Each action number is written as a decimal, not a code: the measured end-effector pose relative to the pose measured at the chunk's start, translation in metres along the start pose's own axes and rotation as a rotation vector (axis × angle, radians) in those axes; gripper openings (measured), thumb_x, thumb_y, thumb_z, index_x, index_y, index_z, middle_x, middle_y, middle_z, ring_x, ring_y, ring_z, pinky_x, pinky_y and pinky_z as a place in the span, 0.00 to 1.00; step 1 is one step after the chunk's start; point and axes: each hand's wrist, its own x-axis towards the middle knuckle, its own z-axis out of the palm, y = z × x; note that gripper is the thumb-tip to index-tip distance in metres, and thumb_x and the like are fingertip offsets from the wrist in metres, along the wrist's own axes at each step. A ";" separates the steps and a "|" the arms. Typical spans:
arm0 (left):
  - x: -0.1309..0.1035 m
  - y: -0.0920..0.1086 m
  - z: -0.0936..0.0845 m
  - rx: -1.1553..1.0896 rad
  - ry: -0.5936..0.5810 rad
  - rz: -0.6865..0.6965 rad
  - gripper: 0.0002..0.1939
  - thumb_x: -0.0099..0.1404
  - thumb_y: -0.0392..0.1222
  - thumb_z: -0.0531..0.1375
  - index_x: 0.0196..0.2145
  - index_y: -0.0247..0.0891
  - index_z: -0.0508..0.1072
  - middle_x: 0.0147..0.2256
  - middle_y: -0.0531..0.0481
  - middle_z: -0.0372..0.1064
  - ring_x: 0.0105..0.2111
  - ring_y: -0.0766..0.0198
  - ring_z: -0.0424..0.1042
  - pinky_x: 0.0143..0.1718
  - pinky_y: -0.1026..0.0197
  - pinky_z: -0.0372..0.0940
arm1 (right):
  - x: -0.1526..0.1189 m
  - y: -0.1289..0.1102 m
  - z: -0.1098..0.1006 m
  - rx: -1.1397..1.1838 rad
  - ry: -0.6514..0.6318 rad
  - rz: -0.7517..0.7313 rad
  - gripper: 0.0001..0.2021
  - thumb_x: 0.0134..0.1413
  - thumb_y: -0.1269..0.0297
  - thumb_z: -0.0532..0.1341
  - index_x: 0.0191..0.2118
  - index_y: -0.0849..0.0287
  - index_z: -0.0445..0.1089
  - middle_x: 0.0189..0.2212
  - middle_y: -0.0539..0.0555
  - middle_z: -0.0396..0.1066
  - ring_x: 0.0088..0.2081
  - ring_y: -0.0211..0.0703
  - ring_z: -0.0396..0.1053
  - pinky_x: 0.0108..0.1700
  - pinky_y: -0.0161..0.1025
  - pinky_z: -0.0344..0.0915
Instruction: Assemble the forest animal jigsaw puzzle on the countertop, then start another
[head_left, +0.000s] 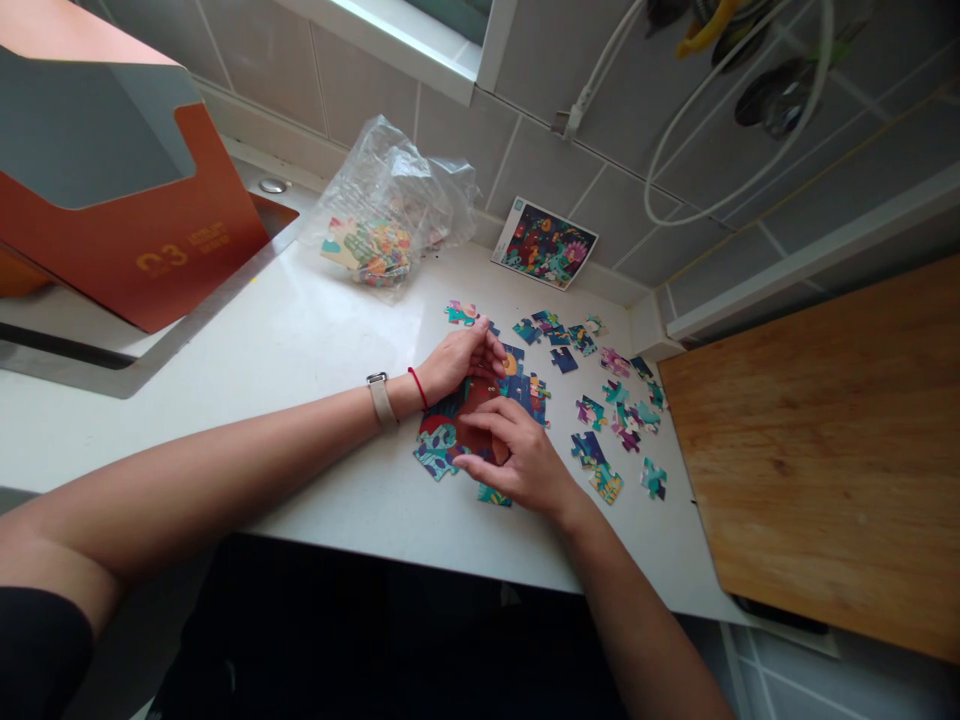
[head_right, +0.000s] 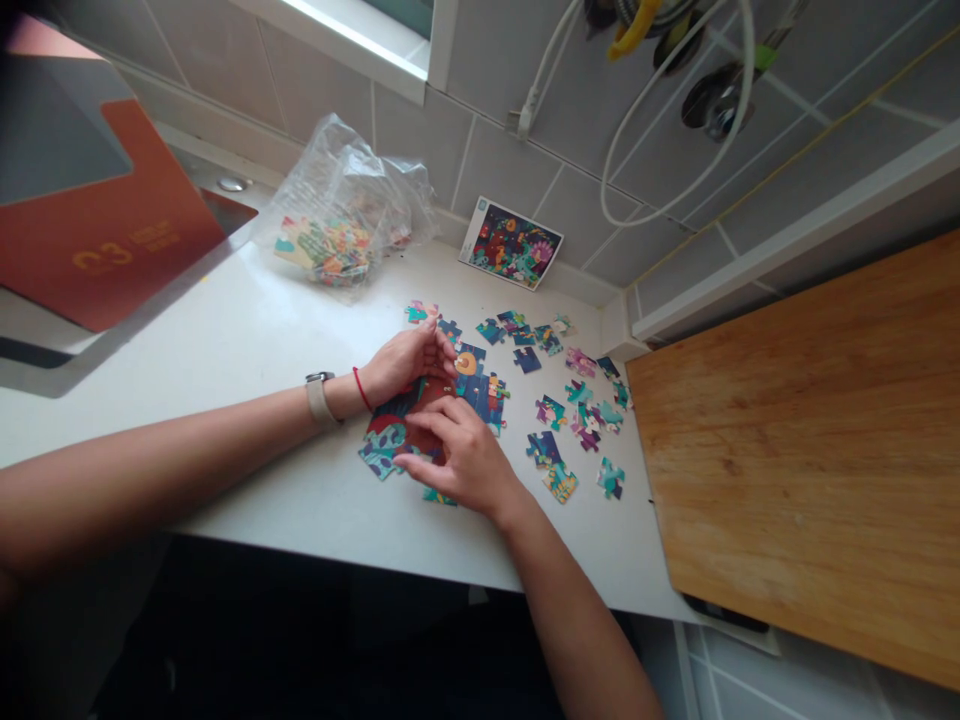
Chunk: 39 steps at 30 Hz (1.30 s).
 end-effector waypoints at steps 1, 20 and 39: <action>0.000 0.000 0.000 -0.002 -0.001 0.002 0.36 0.70 0.75 0.54 0.29 0.35 0.74 0.25 0.46 0.75 0.27 0.63 0.75 0.34 0.62 0.72 | 0.000 -0.002 0.004 -0.034 -0.040 -0.018 0.24 0.58 0.50 0.73 0.55 0.57 0.76 0.48 0.60 0.76 0.50 0.53 0.74 0.55 0.50 0.73; 0.001 0.000 -0.001 0.034 0.010 -0.021 0.37 0.72 0.75 0.50 0.29 0.36 0.73 0.25 0.47 0.75 0.28 0.64 0.75 0.35 0.62 0.71 | -0.006 -0.007 -0.012 -0.077 -0.337 -0.035 0.24 0.56 0.58 0.75 0.56 0.56 0.74 0.47 0.58 0.73 0.51 0.53 0.68 0.57 0.51 0.68; 0.003 -0.001 -0.003 0.049 -0.003 -0.011 0.37 0.71 0.76 0.50 0.31 0.37 0.73 0.26 0.46 0.75 0.28 0.63 0.75 0.36 0.61 0.73 | -0.015 -0.019 -0.021 -0.235 -0.339 -0.032 0.19 0.58 0.63 0.71 0.55 0.57 0.75 0.46 0.60 0.74 0.50 0.55 0.71 0.53 0.52 0.72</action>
